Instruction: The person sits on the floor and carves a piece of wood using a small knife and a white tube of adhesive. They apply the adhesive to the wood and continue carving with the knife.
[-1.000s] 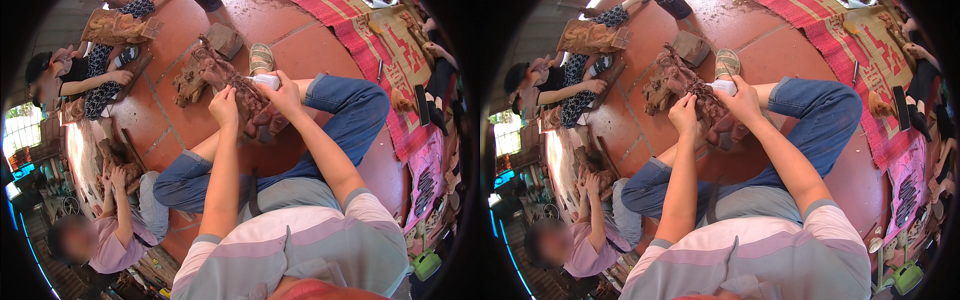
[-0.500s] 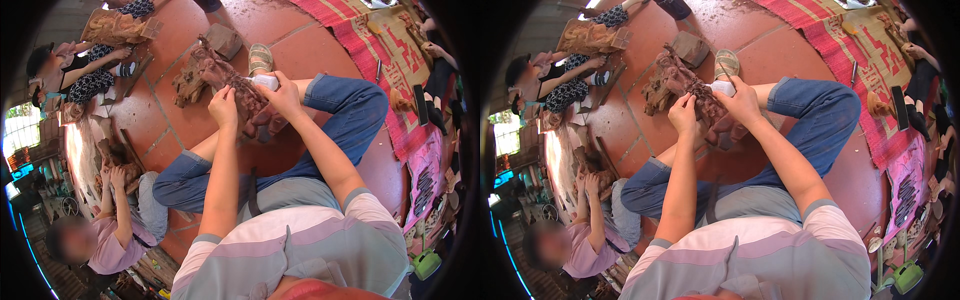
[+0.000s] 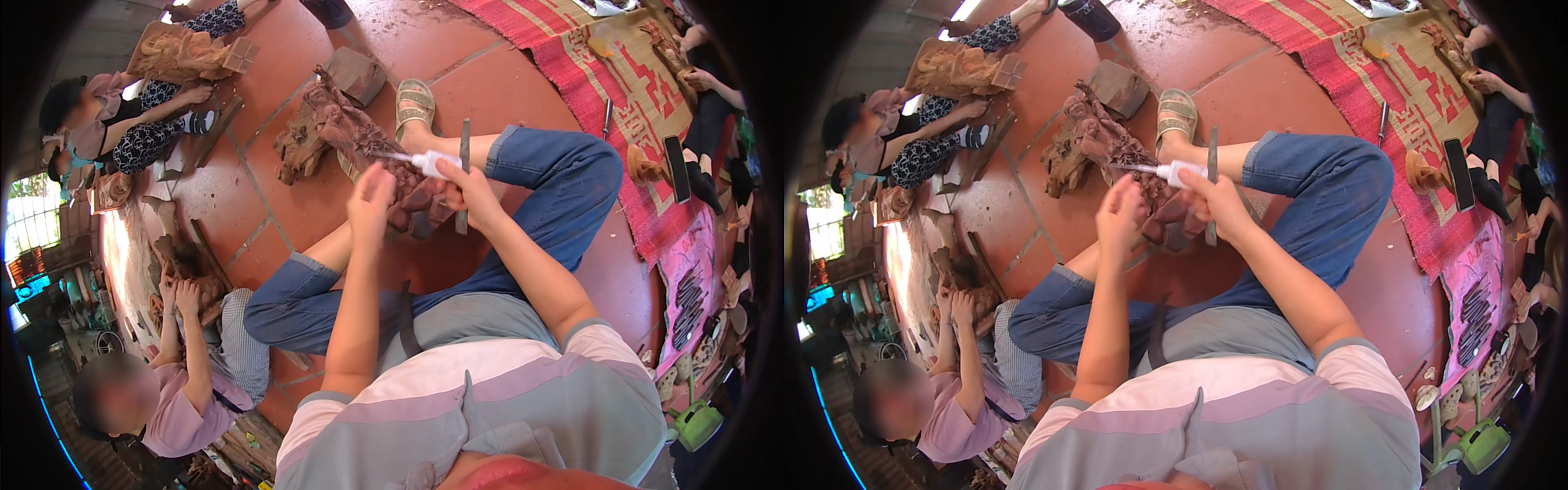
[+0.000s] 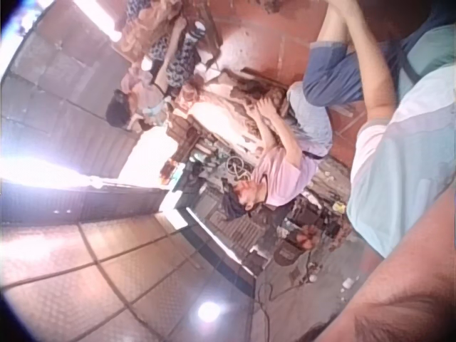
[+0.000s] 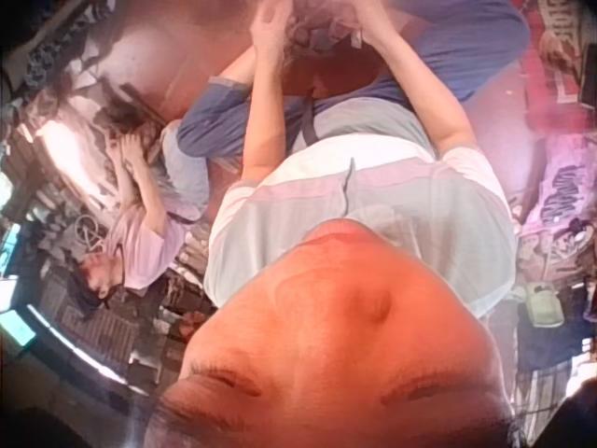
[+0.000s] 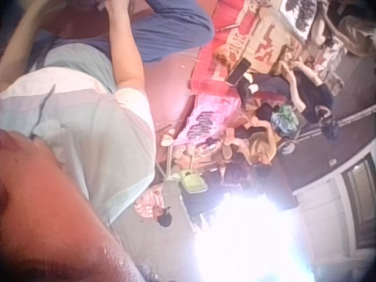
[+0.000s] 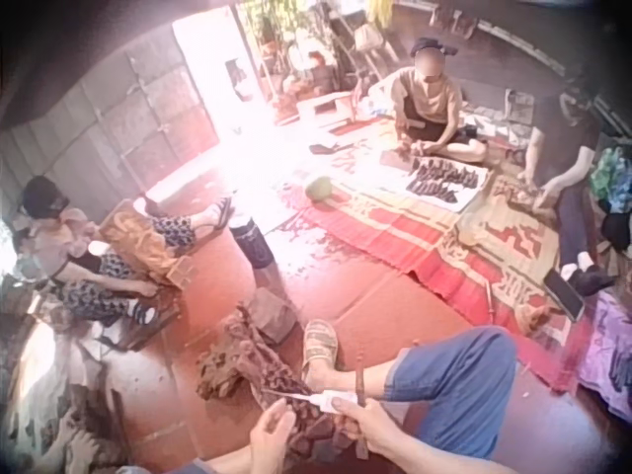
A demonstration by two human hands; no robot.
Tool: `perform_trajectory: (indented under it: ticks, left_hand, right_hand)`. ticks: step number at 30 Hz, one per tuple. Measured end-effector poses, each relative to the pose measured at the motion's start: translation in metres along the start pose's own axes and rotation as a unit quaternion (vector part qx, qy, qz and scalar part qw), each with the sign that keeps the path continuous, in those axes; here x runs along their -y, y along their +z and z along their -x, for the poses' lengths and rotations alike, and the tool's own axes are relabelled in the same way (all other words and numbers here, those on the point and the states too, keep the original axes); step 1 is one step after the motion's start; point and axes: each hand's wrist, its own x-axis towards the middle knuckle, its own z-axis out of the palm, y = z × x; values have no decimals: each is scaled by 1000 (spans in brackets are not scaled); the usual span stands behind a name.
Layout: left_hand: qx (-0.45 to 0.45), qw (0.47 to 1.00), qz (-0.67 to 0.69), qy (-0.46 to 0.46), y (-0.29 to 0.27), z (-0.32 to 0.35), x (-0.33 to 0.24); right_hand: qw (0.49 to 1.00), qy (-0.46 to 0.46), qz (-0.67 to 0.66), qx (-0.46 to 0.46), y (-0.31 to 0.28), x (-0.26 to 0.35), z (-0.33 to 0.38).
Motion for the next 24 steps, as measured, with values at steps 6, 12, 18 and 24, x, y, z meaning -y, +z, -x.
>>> perform_trajectory:
  ticks: [6, 12, 18, 24]
  left_hand:
    - [122, 982, 113, -91, 23, 66, 7]
    - [119, 985, 126, -15, 26, 83, 15]
    - [82, 980, 178, -24, 26, 87, 12]
    - [48, 996, 74, -15, -3, 96, 17]
  right_hand:
    - [995, 81, -7, 62, 1, -48, 35]
    - [990, 90, 57, 97, -9, -51, 37]
    - [990, 74, 81, 87, -1, -39, 44]
    - [992, -32, 121, -19, -33, -25, 33]
